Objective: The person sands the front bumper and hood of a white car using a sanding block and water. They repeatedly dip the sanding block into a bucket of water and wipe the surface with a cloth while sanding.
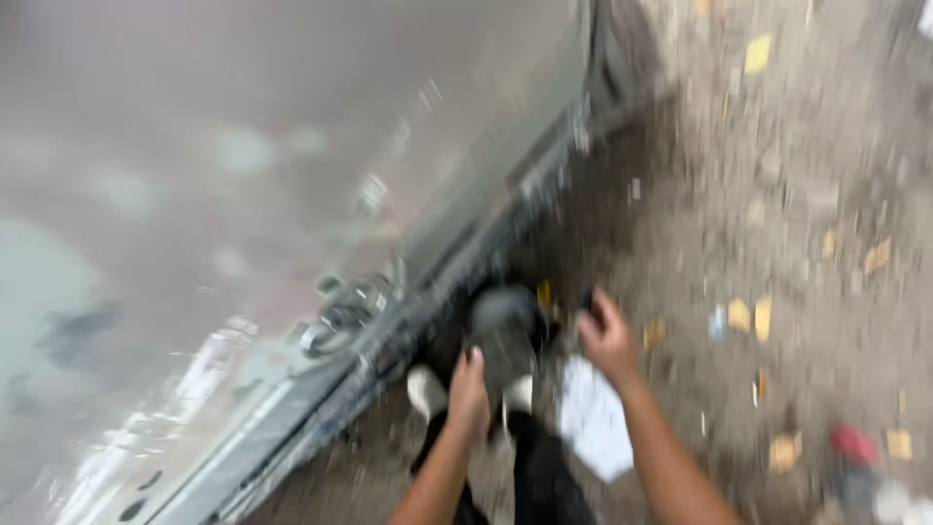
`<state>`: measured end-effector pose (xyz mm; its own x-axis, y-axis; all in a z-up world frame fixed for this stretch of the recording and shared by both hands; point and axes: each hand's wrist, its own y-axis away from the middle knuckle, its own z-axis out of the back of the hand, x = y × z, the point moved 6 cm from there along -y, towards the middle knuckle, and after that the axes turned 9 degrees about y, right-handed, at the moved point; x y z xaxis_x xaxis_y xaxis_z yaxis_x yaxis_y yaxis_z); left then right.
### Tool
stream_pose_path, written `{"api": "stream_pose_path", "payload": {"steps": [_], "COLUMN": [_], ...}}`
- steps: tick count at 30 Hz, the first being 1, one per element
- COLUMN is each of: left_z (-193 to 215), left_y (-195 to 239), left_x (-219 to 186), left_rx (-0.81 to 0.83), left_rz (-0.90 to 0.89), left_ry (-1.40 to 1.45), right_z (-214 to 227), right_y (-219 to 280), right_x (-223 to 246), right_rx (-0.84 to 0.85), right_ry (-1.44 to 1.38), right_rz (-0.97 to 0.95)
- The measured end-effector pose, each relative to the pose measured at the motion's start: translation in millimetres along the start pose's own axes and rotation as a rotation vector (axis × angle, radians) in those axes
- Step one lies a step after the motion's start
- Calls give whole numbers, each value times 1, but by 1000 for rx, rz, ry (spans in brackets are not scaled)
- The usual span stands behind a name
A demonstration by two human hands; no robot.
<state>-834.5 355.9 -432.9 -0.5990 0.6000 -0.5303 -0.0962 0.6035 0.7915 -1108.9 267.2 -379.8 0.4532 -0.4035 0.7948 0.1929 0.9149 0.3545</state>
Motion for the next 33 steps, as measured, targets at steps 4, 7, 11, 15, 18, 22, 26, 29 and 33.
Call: {"api": "stream_pose_path", "payload": {"steps": [4,7,11,15,18,22,26,29,33], "left_z": [25,63,124,144,161,183,181,188,196], "left_y": [-20,-41,-97,-137,-163,-190,-205,-210,-211], "left_x": [25,72,136,156,170,180,174,173,184], "left_rx": [18,-221,-230,-216,-205,-267,-269,-281,-295], "left_rz": [58,411,330,203,184,171,175,176,220], "left_ry": [-43,-65,4,-203,-211,-279,-383,-518,-544], "right_z": [-43,-113,-201,-292,-334,-423,-436,-466,-428], "right_y": [-39,-52,-72,-88,-98,-116,-127,-132,-120], "right_x": [-190,-308,-340,-399,-430,-550,-558,-564,-527], "right_rx": [-84,30,413,529,173,52,47,55,176], "right_ry": [-134,-253,219,415,-811,-668,-24,-357,-454], "right_rz": [-293,-479,-503,-476,-1028,-686,-862,-811,-903]}}
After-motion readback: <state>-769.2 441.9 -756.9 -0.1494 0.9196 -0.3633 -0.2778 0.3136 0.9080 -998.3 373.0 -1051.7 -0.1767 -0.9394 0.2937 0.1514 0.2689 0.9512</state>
